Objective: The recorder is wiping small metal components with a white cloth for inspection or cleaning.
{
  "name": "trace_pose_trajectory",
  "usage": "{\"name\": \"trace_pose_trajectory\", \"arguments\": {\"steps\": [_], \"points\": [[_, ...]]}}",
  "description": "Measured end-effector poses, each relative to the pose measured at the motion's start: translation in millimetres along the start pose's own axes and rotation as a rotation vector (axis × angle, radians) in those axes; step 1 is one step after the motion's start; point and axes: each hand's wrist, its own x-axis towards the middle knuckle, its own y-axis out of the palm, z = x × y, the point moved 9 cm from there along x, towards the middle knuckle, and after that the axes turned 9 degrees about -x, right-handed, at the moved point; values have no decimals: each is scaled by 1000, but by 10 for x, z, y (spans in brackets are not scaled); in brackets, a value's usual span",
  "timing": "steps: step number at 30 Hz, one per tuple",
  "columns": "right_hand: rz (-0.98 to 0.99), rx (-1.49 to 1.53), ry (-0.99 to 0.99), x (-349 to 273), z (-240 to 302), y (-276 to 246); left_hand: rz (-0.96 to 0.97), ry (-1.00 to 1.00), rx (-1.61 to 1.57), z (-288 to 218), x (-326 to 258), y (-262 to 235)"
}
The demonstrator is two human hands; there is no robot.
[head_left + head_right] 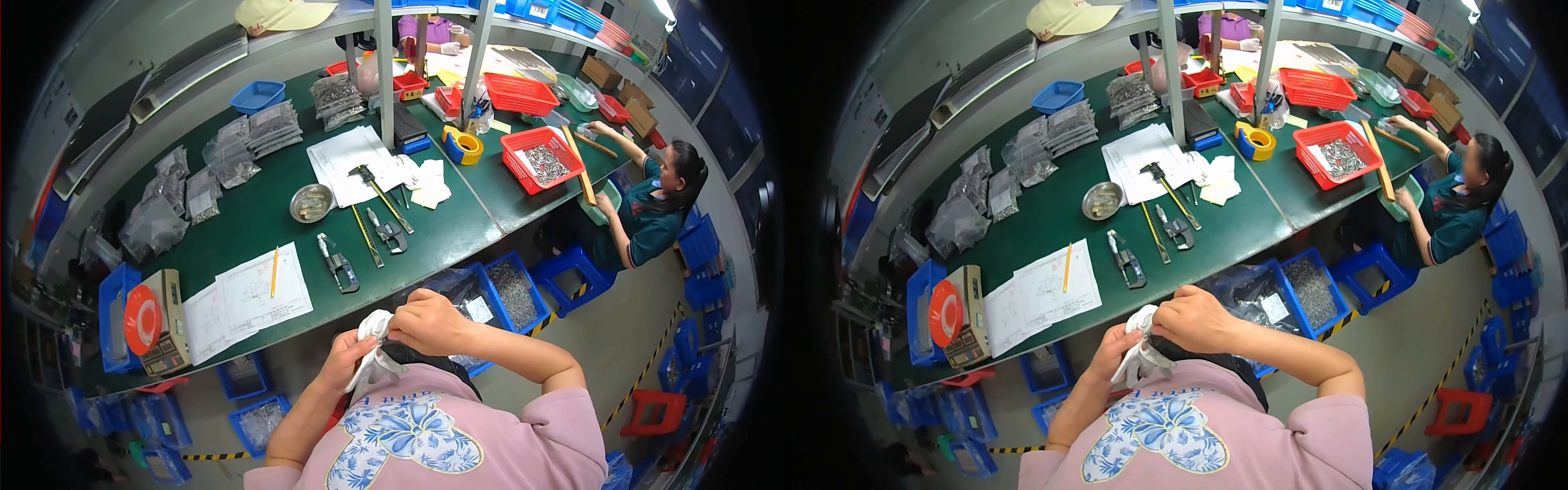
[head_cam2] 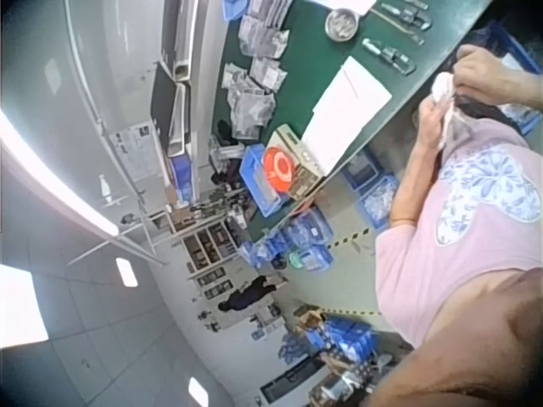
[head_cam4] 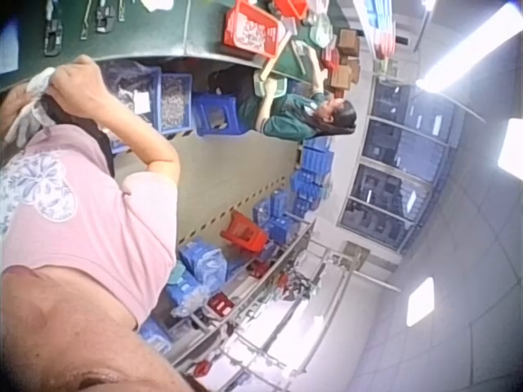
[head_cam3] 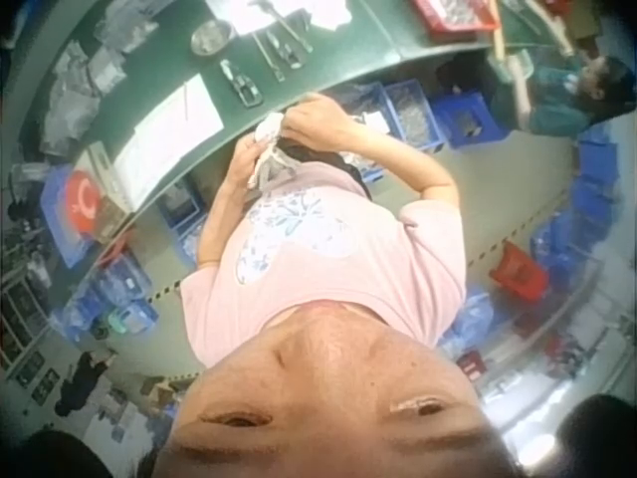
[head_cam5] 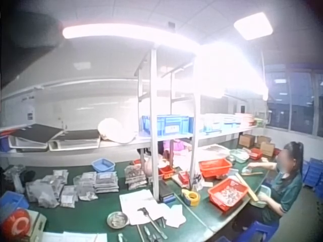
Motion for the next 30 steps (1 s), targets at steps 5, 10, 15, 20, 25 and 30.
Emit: {"name": "trace_pose_trajectory", "arguments": {"steps": [5, 10, 15, 20, 25, 30], "points": [[-98, -67, -94, 23, 99, -99, -2, -54, -186, 57, 5, -34], [-6, -23, -51, -23, 64, 16, -1, -2, -80, -27, -13, -7], [-86, -16, -79, 42, 106, -91, -1, -43, -145, 56, -6, -91], [-22, 41, -74, 29, 86, -14, -9, -83, -210, 87, -7, -37], [111, 466, 249, -70, -169, 265, -116, 342, 475, -264, -105, -28], [284, 1008, 524, -203, -230, 583, -73, 454, 751, -367, -191, 105]]}}
